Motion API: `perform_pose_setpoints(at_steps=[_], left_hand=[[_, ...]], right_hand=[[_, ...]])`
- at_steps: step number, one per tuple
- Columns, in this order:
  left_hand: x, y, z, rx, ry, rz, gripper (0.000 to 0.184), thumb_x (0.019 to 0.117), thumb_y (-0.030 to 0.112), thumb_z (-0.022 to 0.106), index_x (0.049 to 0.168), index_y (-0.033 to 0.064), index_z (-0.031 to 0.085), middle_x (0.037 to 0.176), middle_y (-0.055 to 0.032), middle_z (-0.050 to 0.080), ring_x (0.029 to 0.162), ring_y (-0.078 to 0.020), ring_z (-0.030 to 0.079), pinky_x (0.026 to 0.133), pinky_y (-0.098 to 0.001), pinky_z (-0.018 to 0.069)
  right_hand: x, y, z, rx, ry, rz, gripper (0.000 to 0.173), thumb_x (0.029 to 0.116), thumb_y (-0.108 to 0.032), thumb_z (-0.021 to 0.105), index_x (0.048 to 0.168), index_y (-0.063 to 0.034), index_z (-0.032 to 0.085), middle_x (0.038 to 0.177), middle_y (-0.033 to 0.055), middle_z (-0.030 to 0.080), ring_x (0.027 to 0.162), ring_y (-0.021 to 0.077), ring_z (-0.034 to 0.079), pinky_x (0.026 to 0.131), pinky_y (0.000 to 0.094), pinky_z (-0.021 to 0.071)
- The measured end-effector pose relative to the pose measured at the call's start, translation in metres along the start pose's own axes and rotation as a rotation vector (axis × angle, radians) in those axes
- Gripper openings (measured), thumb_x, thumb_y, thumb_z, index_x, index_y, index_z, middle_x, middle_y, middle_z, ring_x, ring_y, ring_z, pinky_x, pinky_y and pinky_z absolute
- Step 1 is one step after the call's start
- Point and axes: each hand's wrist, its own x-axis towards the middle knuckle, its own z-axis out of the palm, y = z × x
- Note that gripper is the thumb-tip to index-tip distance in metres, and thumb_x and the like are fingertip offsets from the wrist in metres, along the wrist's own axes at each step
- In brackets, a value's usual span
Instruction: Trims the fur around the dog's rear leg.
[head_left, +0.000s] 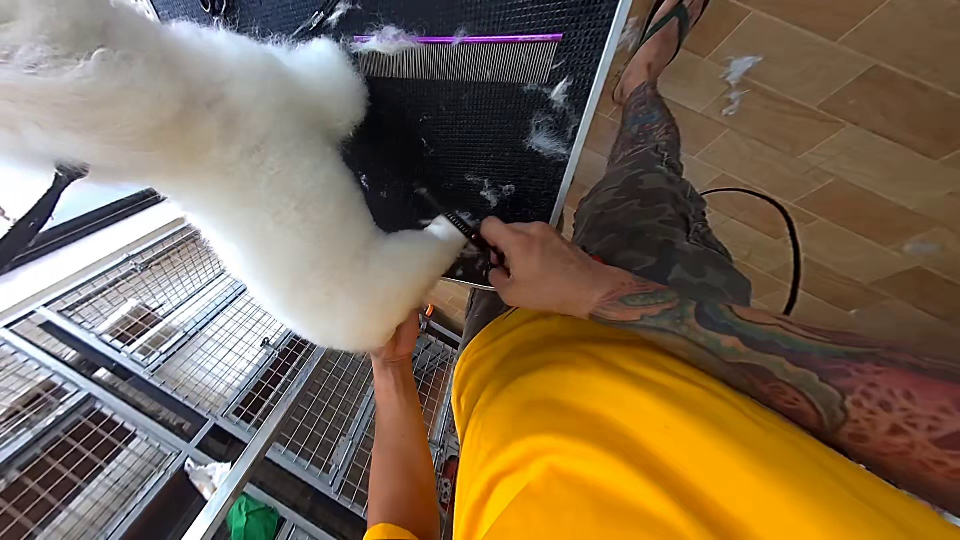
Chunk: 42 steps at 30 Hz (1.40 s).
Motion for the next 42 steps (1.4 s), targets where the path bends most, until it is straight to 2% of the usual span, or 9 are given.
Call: perform_pose_setpoints(at_steps=[5,9,15,19,23,28,35,40,42], left_hand=[[-0.002,-0.001,0.001,-0.008,0.003,-0.016,0.039,0.0749,0.039,0.082,0.102,0.0110,0.073,0.102,-0.0079,0.075,0.098,-0.0202,0.071,0.093,-0.0406,0.0573],[-0.006,-0.001,0.009,-0.005,0.000,-0.025,0.034,0.0782,0.037,0.079,0.097,0.0099,0.074,0.096,-0.0072,0.075,0.091,-0.0186,0.072,0.089,-0.0369,0.0582],[-0.004,0.001,0.014,0.046,0.020,0.003,0.036,0.0786,0.038,0.079,0.100,0.0100,0.073,0.100,-0.0085,0.075,0.096,-0.0204,0.071,0.092,-0.0401,0.0576],[-0.003,0.007,0.008,0.072,-0.066,-0.016,0.033,0.0785,0.032,0.080,0.101,0.0081,0.074,0.099,-0.0085,0.075,0.092,-0.0192,0.072,0.091,-0.0381,0.0577],[-0.002,0.012,0.007,0.116,-0.137,-0.027,0.030,0.0747,0.023,0.084,0.100,0.0089,0.075,0.097,-0.0078,0.075,0.088,-0.0185,0.072,0.093,-0.0385,0.0571],[-0.002,0.026,-0.004,0.157,-0.212,-0.091,0.036,0.0747,0.024,0.086,0.105,0.0096,0.073,0.098,-0.0058,0.075,0.084,-0.0179,0.070,0.097,-0.0414,0.0544],[-0.011,0.042,-0.010,0.261,-0.222,-0.133,0.046,0.0716,0.036,0.087,0.109,0.0138,0.073,0.105,-0.0052,0.074,0.098,-0.0217,0.069,0.112,-0.0528,0.0422],[-0.007,0.045,-0.013,0.304,-0.325,-0.160,0.042,0.0756,0.034,0.085,0.110,0.0129,0.072,0.100,-0.0033,0.074,0.099,-0.0217,0.069,0.115,-0.0554,0.0379],[-0.005,0.047,-0.014,0.350,-0.370,-0.154,0.046,0.0757,0.032,0.086,0.114,0.0117,0.071,0.114,-0.0079,0.072,0.110,-0.0260,0.067,0.116,-0.0562,0.0373]], right_hand=[[-0.031,0.018,0.057,-0.005,0.198,-0.248,0.035,0.0896,-0.016,0.067,0.121,-0.0009,0.063,0.113,0.0195,0.066,0.100,0.0343,0.069,0.082,0.0481,0.0604],[-0.028,0.014,0.085,-0.160,0.288,-0.386,0.039,0.0913,-0.033,0.065,0.119,-0.0049,0.063,0.120,0.0217,0.065,0.112,0.0392,0.065,0.097,0.0496,0.0548],[-0.006,0.013,0.094,-0.099,0.412,-0.357,0.016,0.0972,-0.004,0.059,0.113,-0.0012,0.063,0.106,0.0198,0.065,0.092,0.0348,0.069,0.072,0.0430,0.0617],[-0.007,0.010,0.098,-0.046,0.378,-0.320,0.026,0.0926,-0.018,0.067,0.113,-0.0033,0.064,0.108,0.0180,0.065,0.098,0.0341,0.068,0.077,0.0440,0.0610],[-0.011,0.004,0.094,0.236,0.326,-0.123,0.022,0.0902,-0.011,0.066,0.110,-0.0010,0.063,0.095,0.0153,0.068,0.079,0.0281,0.070,0.070,0.0451,0.0609],[-0.033,-0.002,0.078,0.520,0.197,-0.017,0.045,0.0841,-0.040,0.077,0.111,-0.0092,0.058,0.097,0.0033,0.065,0.089,0.0121,0.067,0.080,0.0332,0.0589],[-0.049,0.005,0.084,0.307,0.261,-0.069,0.035,0.0899,-0.004,0.063,0.125,-0.0030,0.060,0.103,0.0159,0.069,0.091,0.0296,0.071,0.081,0.0491,0.0597],[-0.049,0.010,0.122,0.122,0.453,-0.198,0.039,0.0894,-0.003,0.058,0.128,-0.0006,0.061,0.107,0.0191,0.070,0.093,0.0338,0.072,0.079,0.0490,0.0609],[-0.047,0.004,0.143,0.101,0.516,-0.229,0.035,0.0921,-0.006,0.056,0.126,0.0008,0.061,0.110,0.0200,0.069,0.096,0.0341,0.071,0.079,0.0480,0.0613]])
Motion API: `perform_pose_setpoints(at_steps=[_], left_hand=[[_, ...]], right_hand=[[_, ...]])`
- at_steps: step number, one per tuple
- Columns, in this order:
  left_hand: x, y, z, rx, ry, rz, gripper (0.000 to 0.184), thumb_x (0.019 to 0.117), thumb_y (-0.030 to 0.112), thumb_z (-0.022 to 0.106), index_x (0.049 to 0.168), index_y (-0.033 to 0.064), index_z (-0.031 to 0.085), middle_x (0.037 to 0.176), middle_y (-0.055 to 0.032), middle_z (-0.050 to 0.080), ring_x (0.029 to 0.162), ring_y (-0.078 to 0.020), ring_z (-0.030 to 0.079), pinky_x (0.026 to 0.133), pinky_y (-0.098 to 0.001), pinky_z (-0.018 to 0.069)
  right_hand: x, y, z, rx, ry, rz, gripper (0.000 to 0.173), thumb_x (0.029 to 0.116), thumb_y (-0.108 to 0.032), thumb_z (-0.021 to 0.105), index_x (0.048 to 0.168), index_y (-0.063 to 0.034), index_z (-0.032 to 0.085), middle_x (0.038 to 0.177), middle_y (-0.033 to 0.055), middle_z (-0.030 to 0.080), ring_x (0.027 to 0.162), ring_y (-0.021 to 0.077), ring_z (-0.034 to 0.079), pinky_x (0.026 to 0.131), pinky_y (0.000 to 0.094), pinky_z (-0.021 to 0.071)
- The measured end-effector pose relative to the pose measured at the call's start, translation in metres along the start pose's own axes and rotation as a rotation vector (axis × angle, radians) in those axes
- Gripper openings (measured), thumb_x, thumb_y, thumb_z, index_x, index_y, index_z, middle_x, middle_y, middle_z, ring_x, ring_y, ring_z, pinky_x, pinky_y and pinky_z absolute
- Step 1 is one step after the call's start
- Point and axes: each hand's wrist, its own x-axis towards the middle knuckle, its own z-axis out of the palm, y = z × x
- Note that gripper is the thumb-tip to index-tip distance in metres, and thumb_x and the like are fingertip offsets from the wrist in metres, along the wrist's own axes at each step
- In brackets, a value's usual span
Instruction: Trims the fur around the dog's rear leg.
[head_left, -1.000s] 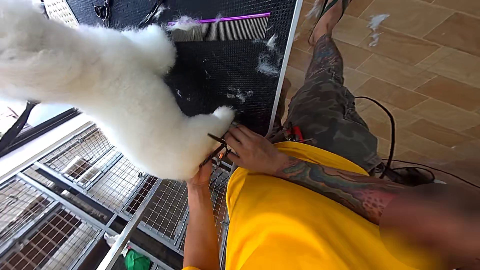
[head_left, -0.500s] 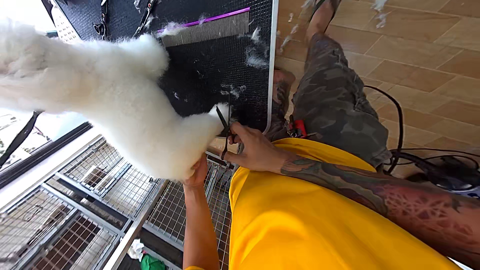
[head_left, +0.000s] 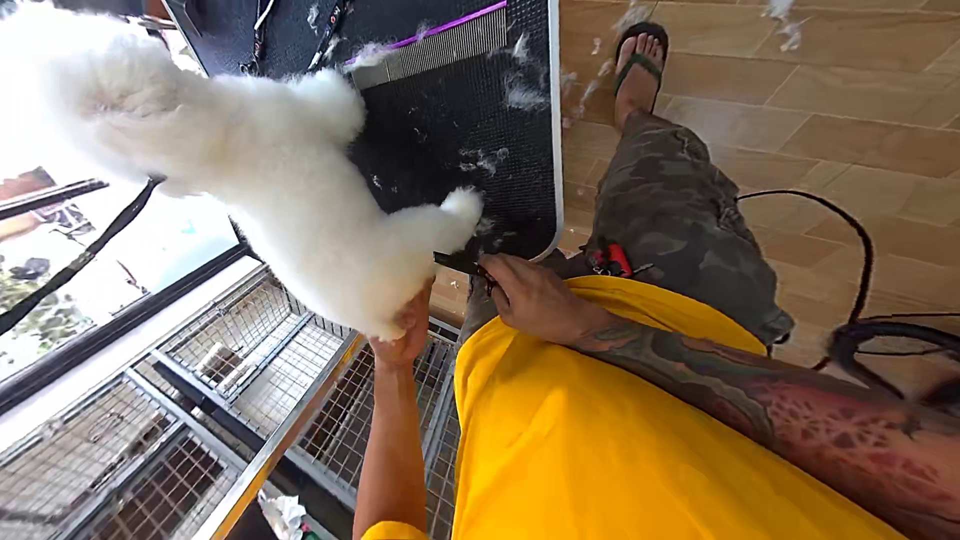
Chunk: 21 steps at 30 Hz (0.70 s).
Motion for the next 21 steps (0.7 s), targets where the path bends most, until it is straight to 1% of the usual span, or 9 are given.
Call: perform_pose_setpoints(at_steps=[3,6,8,10,12,14,16,18,21], left_hand=[[0.004,0.003,-0.003,0.103,-0.044,0.017,0.041,0.0768,0.030,0.086,0.112,0.0133,0.072,0.116,-0.0087,0.072,0.111,-0.0257,0.066,0.110,-0.0531,0.0439],[0.002,0.006,-0.009,0.156,-0.057,-0.026,0.053,0.0840,0.048,0.076,0.125,0.0157,0.066,0.133,-0.0100,0.064,0.129,-0.0295,0.057,0.115,-0.0561,0.0382],[0.002,0.009,-0.014,0.175,-0.060,-0.053,0.058,0.0843,0.053,0.074,0.129,0.0173,0.064,0.137,-0.0090,0.062,0.133,-0.0289,0.054,0.117,-0.0550,0.0371],[0.001,0.012,-0.019,0.215,-0.076,-0.059,0.060,0.0838,0.055,0.073,0.130,0.0180,0.063,0.136,-0.0083,0.063,0.132,-0.0267,0.055,0.115,-0.0515,0.0399],[0.000,0.015,-0.023,0.264,-0.095,-0.047,0.059,0.0790,0.047,0.081,0.127,0.0162,0.064,0.131,-0.0083,0.065,0.125,-0.0232,0.060,0.110,-0.0462,0.0462],[0.001,0.018,-0.027,0.270,-0.150,-0.022,0.053,0.0756,0.030,0.086,0.122,0.0131,0.067,0.125,-0.0093,0.068,0.118,-0.0221,0.063,0.105,-0.0439,0.0500],[0.004,0.019,-0.031,0.250,-0.234,-0.009,0.043,0.0772,0.017,0.085,0.117,0.0124,0.069,0.123,-0.0093,0.069,0.117,-0.0227,0.064,0.104,-0.0447,0.0494],[0.006,0.019,-0.033,0.251,-0.269,-0.009,0.041,0.0791,0.017,0.084,0.118,0.0141,0.070,0.124,-0.0076,0.069,0.119,-0.0232,0.063,0.109,-0.0463,0.0464],[0.007,0.018,-0.037,0.255,-0.259,-0.010,0.045,0.0780,0.022,0.085,0.120,0.0152,0.069,0.128,-0.0079,0.068,0.123,-0.0248,0.061,0.112,-0.0485,0.0432]], right_hand=[[-0.006,-0.012,0.031,-0.026,0.090,-0.042,0.035,0.0936,-0.019,0.064,0.122,-0.0002,0.062,0.120,0.0206,0.066,0.107,0.0352,0.068,0.085,0.0477,0.0604],[-0.009,-0.027,0.057,-0.079,0.167,-0.076,0.043,0.0919,-0.032,0.068,0.121,-0.0004,0.063,0.124,0.0231,0.064,0.116,0.0405,0.063,0.097,0.0519,0.0548],[-0.008,-0.038,0.067,-0.128,0.245,-0.107,0.040,0.0931,-0.033,0.066,0.118,-0.0009,0.064,0.121,0.0228,0.065,0.113,0.0402,0.064,0.100,0.0521,0.0526],[-0.006,-0.049,0.073,-0.183,0.330,-0.133,0.035,0.0948,-0.029,0.064,0.116,-0.0013,0.064,0.118,0.0228,0.066,0.109,0.0395,0.065,0.099,0.0521,0.0529],[-0.004,-0.060,0.076,-0.236,0.346,-0.128,0.032,0.0973,-0.024,0.061,0.120,-0.0018,0.062,0.118,0.0223,0.064,0.107,0.0393,0.064,0.100,0.0526,0.0512],[-0.002,-0.069,0.077,-0.282,0.370,-0.115,0.025,0.0988,-0.017,0.060,0.119,-0.0019,0.061,0.115,0.0215,0.063,0.101,0.0385,0.064,0.093,0.0513,0.0537],[-0.001,-0.073,0.080,-0.271,0.447,-0.093,0.020,0.0956,-0.004,0.061,0.115,0.0002,0.062,0.105,0.0208,0.063,0.090,0.0370,0.066,0.074,0.0465,0.0581],[-0.004,-0.073,0.084,-0.229,0.474,-0.034,0.017,0.0964,0.000,0.059,0.113,0.0006,0.061,0.104,0.0209,0.064,0.089,0.0368,0.068,0.067,0.0449,0.0595],[-0.008,-0.066,0.093,-0.179,0.513,0.028,0.014,0.0986,-0.004,0.058,0.112,0.0008,0.061,0.110,0.0224,0.065,0.092,0.0378,0.069,0.067,0.0460,0.0607]])
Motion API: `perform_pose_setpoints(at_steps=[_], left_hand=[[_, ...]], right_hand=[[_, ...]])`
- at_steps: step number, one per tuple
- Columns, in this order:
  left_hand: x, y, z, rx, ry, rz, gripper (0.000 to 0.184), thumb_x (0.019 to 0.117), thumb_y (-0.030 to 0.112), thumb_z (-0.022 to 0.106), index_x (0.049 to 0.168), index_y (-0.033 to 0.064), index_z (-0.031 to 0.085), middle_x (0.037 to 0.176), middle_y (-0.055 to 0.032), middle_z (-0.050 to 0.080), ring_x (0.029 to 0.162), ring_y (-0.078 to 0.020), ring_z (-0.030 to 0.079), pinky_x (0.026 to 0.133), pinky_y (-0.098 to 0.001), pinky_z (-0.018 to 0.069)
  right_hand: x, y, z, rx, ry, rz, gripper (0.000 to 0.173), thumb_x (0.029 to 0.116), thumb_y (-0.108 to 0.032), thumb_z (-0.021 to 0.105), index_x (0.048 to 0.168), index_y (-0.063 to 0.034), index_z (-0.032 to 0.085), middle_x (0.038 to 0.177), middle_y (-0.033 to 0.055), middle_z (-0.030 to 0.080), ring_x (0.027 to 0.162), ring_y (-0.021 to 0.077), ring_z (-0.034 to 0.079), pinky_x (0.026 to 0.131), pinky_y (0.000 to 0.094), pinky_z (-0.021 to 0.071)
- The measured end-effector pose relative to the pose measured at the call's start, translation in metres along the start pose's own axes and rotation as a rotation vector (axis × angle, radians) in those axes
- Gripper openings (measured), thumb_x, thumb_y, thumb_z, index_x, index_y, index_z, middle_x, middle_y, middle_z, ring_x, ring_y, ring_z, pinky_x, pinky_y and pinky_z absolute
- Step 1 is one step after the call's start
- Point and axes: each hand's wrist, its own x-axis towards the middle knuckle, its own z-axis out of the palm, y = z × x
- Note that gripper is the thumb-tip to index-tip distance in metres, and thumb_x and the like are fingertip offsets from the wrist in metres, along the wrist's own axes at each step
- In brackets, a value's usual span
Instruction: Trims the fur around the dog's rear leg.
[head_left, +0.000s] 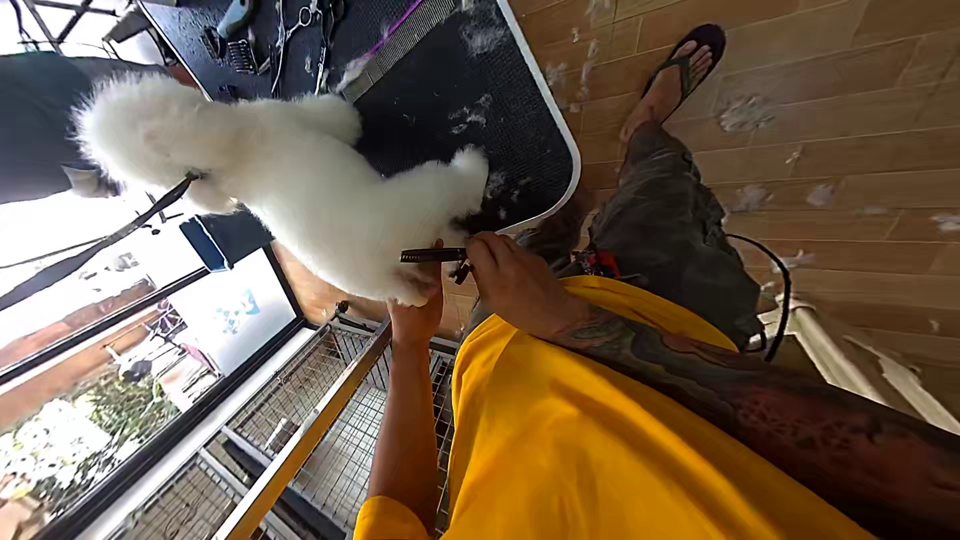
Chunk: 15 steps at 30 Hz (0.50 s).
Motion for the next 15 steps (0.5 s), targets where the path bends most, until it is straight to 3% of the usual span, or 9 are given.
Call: perform_pose_setpoints(at_steps=[3,4,6,7,9,10,12,15], left_hand=[[-0.002,0.006,0.002,0.018,0.066,-0.040,0.047,0.0816,0.028,0.081,0.123,0.0116,0.066,0.130,-0.0120,0.066,0.127,-0.0277,0.059,0.114,-0.0495,0.0415],[-0.004,0.012,0.005,0.037,0.104,-0.076,0.045,0.0879,0.028,0.074,0.126,0.0081,0.063,0.133,-0.0159,0.064,0.130,-0.0310,0.057,0.115,-0.0511,0.0405],[-0.009,0.032,0.016,0.169,0.134,-0.197,0.043,0.1025,0.026,0.044,0.133,-0.0007,0.055,0.140,-0.0242,0.058,0.132,-0.0372,0.056,0.112,-0.0535,0.0442],[-0.011,0.046,0.024,0.289,0.131,-0.287,0.048,0.1048,0.024,0.027,0.132,-0.0040,0.055,0.136,-0.0256,0.061,0.124,-0.0362,0.062,0.105,-0.0504,0.0511],[-0.015,0.073,0.039,0.504,0.157,-0.444,0.053,0.1037,0.017,0.019,0.111,-0.0071,0.065,0.103,-0.0219,0.074,0.085,-0.0268,0.074,0.073,-0.0380,0.0612],[-0.019,0.086,0.043,0.559,0.158,-0.492,0.053,0.1029,0.016,0.019,0.101,-0.0058,0.067,0.086,-0.0173,0.075,0.069,-0.0212,0.072,0.060,-0.0320,0.0586],[-0.027,0.104,0.048,0.605,0.235,-0.477,0.054,0.1014,0.017,0.019,0.083,-0.0005,0.066,0.064,-0.0085,0.068,0.051,-0.0126,0.062,0.046,-0.0239,0.0499],[-0.031,0.117,0.062,0.594,0.474,-0.263,0.050,0.0999,0.014,0.017,0.067,0.0070,0.054,0.052,-0.0020,0.056,0.040,-0.0060,0.048,0.038,-0.0182,0.0378]], right_hand=[[-0.002,0.009,0.003,0.080,0.013,0.070,0.022,0.0911,-0.005,0.063,0.112,0.0009,0.061,0.109,0.0208,0.065,0.091,0.0369,0.070,0.067,0.0488,0.0602],[-0.002,0.012,0.003,0.092,0.004,0.089,0.024,0.0897,-0.005,0.064,0.113,0.0019,0.061,0.108,0.0211,0.065,0.091,0.0372,0.070,0.069,0.0497,0.0604],[-0.002,0.018,0.003,0.094,0.004,0.108,0.026,0.0891,-0.004,0.064,0.114,0.0028,0.060,0.108,0.0214,0.065,0.092,0.0369,0.070,0.071,0.0501,0.0605],[-0.003,0.021,0.003,0.091,0.004,0.119,0.026,0.0897,-0.004,0.064,0.114,0.0031,0.060,0.108,0.0215,0.065,0.092,0.0369,0.070,0.072,0.0504,0.0603],[-0.003,0.027,0.003,0.092,-0.028,0.165,0.027,0.0906,-0.004,0.064,0.116,0.0030,0.060,0.107,0.0214,0.065,0.090,0.0374,0.070,0.071,0.0518,0.0600],[-0.003,0.029,0.003,0.096,-0.049,0.187,0.028,0.0905,-0.004,0.064,0.117,0.0030,0.060,0.108,0.0216,0.065,0.089,0.0379,0.070,0.071,0.0526,0.0597],[-0.004,0.033,0.002,0.099,-0.078,0.203,0.027,0.0906,-0.004,0.064,0.116,0.0028,0.059,0.108,0.0218,0.065,0.089,0.0386,0.069,0.072,0.0536,0.0592],[-0.009,0.036,0.005,0.072,-0.060,0.116,0.022,0.0910,-0.004,0.062,0.112,0.0027,0.061,0.109,0.0221,0.066,0.091,0.0385,0.070,0.070,0.0519,0.0599]])
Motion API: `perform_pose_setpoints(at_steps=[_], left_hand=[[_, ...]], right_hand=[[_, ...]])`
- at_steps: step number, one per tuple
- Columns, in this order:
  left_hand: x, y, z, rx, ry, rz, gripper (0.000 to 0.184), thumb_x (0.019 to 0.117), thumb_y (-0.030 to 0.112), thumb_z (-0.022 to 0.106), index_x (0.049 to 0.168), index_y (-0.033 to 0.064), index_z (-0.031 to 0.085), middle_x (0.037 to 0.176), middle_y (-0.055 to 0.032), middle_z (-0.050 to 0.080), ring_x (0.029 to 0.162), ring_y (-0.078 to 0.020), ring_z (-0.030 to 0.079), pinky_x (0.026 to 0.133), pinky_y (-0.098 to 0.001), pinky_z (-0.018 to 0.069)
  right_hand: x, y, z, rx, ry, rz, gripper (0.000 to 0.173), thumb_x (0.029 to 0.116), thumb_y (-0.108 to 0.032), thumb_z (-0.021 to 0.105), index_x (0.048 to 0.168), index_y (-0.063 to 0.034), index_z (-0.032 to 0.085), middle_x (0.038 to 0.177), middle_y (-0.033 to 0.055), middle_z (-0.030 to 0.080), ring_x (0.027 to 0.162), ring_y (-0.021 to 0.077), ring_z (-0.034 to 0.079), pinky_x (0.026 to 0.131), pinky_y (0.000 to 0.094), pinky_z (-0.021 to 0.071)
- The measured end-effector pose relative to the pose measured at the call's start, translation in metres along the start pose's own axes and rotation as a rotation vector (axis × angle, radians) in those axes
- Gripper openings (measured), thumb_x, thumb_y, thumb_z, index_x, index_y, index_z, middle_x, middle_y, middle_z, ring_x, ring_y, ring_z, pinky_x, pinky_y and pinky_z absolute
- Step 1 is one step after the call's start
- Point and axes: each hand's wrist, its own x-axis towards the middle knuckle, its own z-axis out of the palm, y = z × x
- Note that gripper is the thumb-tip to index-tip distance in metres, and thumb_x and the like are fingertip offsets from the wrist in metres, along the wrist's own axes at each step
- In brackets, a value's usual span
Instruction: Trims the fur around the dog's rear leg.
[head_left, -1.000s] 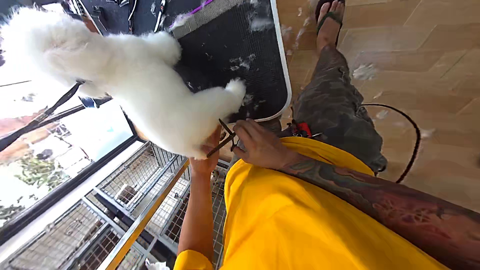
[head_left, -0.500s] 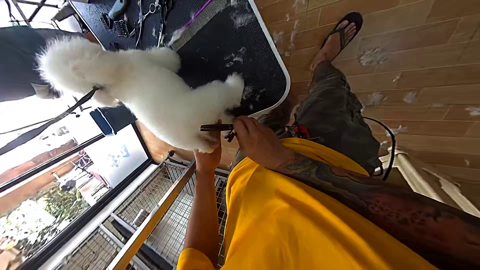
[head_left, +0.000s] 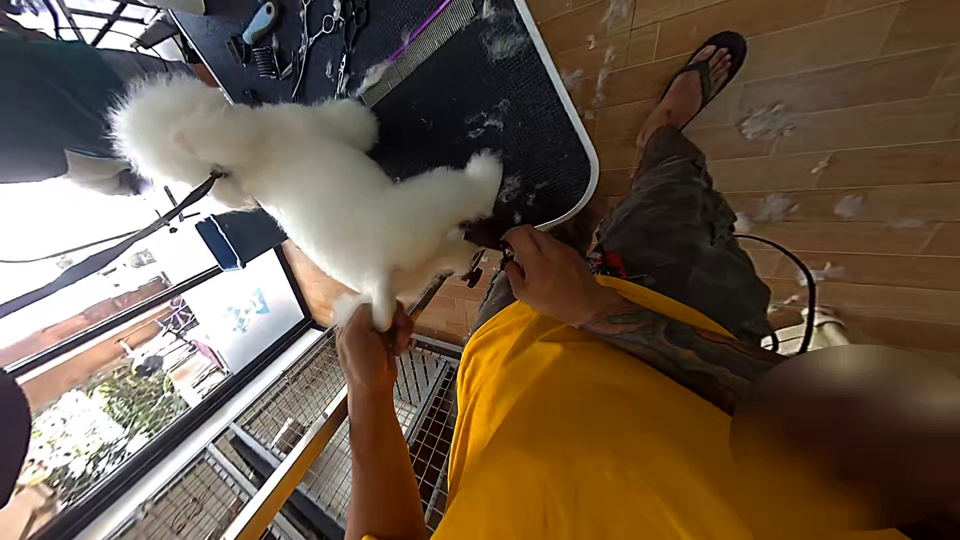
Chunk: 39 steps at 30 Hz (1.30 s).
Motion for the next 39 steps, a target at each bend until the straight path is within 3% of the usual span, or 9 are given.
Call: perform_pose_setpoints(at_steps=[3,8,11,13,19,26,31,35,39], left_hand=[[-0.002,0.015,0.002,-0.048,0.109,0.160,0.046,0.1014,0.011,0.024,0.065,0.0095,0.052,0.049,0.0009,0.049,0.040,-0.0048,0.043,0.040,-0.0183,0.0346],[0.006,0.037,0.006,0.169,0.224,0.485,0.024,0.1061,0.017,0.044,0.089,0.0096,0.060,0.060,0.0018,0.055,0.050,-0.0066,0.051,0.051,-0.0199,0.0448],[0.014,0.044,0.010,0.269,0.240,0.608,0.018,0.1052,0.021,0.051,0.092,0.0124,0.059,0.062,0.0035,0.053,0.052,-0.0073,0.050,0.052,-0.0221,0.0452],[0.018,0.049,0.015,0.260,0.271,0.614,0.019,0.1053,0.022,0.052,0.091,0.0136,0.060,0.061,0.0040,0.053,0.051,-0.0070,0.050,0.051,-0.0225,0.0451],[0.024,0.048,0.020,0.192,0.300,0.629,0.021,0.1068,0.022,0.049,0.089,0.0145,0.058,0.060,0.0043,0.051,0.050,-0.0070,0.048,0.049,-0.0222,0.0434],[0.027,0.049,0.021,0.156,0.272,0.664,0.021,0.1062,0.020,0.049,0.088,0.0134,0.058,0.060,0.0028,0.051,0.049,-0.0080,0.047,0.049,-0.0225,0.0426],[0.027,0.049,0.020,0.161,0.259,0.672,0.021,0.1062,0.020,0.049,0.088,0.0135,0.058,0.060,0.0028,0.050,0.049,-0.0083,0.047,0.049,-0.0226,0.0428],[0.026,0.049,0.021,0.143,0.266,0.674,0.020,0.1062,0.019,0.049,0.090,0.0126,0.058,0.060,0.0022,0.051,0.049,-0.0084,0.048,0.049,-0.0221,0.0429],[0.026,0.048,0.021,0.138,0.272,0.668,0.020,0.1062,0.020,0.050,0.090,0.0129,0.059,0.061,0.0026,0.052,0.050,-0.0081,0.049,0.049,-0.0223,0.0443]], right_hand=[[-0.002,0.003,0.004,-0.052,-0.007,-0.158,0.021,0.0932,0.000,0.058,0.113,0.0001,0.064,0.114,0.0203,0.067,0.100,0.0365,0.070,0.077,0.0485,0.0611],[0.008,-0.003,0.005,-0.126,-0.030,-0.344,0.029,0.0898,0.006,0.063,0.118,-0.0009,0.064,0.109,0.0202,0.068,0.094,0.0370,0.069,0.080,0.0475,0.0592],[0.022,-0.017,0.006,-0.167,-0.057,-0.401,0.029,0.0902,0.006,0.065,0.118,-0.0027,0.065,0.105,0.0197,0.068,0.095,0.0371,0.069,0.085,0.0505,0.0581],[0.037,-0.024,0.007,-0.171,-0.050,-0.378,0.031,0.0899,0.005,0.066,0.120,-0.0031,0.065,0.105,0.0203,0.067,0.094,0.0382,0.068,0.086,0.0523,0.0575],[0.057,-0.022,0.004,-0.068,0.204,-0.202,0.031,0.0949,0.000,0.059,0.125,0.0030,0.060,0.112,0.0229,0.066,0.092,0.0386,0.069,0.071,0.0470,0.0601],[0.038,-0.012,0.008,-0.242,0.092,-0.214,0.033,0.0909,-0.017,0.070,0.116,0.0019,0.060,0.111,0.0240,0.063,0.098,0.0420,0.064,0.086,0.0520,0.0541],[0.056,-0.029,0.009,-0.251,0.119,-0.221,0.022,0.0956,-0.009,0.064,0.115,-0.0003,0.060,0.106,0.0219,0.062,0.092,0.0398,0.063,0.081,0.0504,0.0547],[0.055,-0.035,0.006,-0.203,0.104,-0.209,0.025,0.0925,0.004,0.063,0.117,0.0021,0.059,0.104,0.0238,0.061,0.086,0.0402,0.066,0.066,0.0470,0.0577],[0.044,-0.026,0.007,-0.215,0.076,-0.208,0.025,0.0938,-0.010,0.066,0.115,0.0021,0.059,0.109,0.0244,0.061,0.091,0.0412,0.066,0.071,0.0487,0.0581]])
